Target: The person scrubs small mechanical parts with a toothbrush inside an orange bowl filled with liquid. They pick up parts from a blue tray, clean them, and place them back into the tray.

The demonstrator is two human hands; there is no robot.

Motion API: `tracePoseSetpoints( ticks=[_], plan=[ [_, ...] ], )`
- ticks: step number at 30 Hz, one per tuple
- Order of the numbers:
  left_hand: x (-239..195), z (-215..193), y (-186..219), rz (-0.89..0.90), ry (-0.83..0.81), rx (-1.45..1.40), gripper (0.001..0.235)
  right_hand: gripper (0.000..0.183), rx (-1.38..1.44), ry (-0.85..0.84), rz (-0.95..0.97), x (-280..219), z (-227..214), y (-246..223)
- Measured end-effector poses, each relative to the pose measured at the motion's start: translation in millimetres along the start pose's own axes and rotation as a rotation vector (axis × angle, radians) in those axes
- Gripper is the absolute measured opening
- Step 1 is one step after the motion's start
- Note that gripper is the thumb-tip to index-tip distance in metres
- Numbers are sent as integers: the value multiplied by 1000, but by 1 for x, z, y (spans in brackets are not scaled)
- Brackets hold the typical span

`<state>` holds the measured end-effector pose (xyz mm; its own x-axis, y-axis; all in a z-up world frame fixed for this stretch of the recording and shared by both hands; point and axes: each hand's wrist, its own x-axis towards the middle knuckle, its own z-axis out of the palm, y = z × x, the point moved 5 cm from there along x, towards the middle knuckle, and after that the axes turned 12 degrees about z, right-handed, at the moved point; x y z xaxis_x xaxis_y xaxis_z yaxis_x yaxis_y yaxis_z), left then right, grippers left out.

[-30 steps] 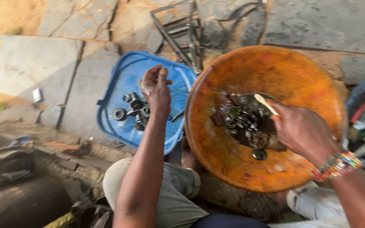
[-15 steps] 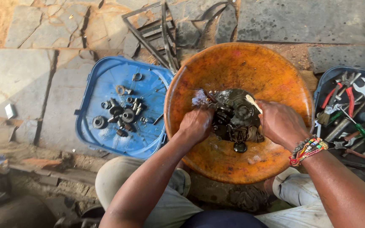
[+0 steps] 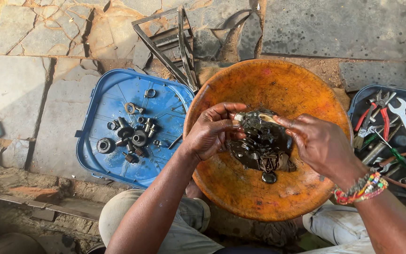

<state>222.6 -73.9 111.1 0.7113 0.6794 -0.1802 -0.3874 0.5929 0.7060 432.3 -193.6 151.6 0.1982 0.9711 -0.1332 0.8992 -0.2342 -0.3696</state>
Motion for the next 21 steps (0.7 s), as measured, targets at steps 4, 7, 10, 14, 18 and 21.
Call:
tracePoseSetpoints(
  ticks=[4, 7, 10, 14, 18, 21],
  plan=[
    [-2, -5, -5, -46, -1, 107, 33, 49, 49, 23, -40, -9, -12, -27],
    [-4, -4, -12, -79, -18, 167, 33, 59, 66, 58, -110, -15, -19, -36],
    [-6, 2, -13, -82, -34, 214, 33, 62, 51, 114, -178, -18, -24, -41],
    [-5, 12, -11, -58, -87, 359, 32, 62, -6, 121, -189, -22, -23, -42],
    [-3, 21, -8, 11, -141, 627, 34, 59, 46, 4, -63, -20, -7, -37],
    [-4, 23, -10, 54, -158, 726, 33, 42, 121, -262, 107, -12, 21, -23]
  ],
)
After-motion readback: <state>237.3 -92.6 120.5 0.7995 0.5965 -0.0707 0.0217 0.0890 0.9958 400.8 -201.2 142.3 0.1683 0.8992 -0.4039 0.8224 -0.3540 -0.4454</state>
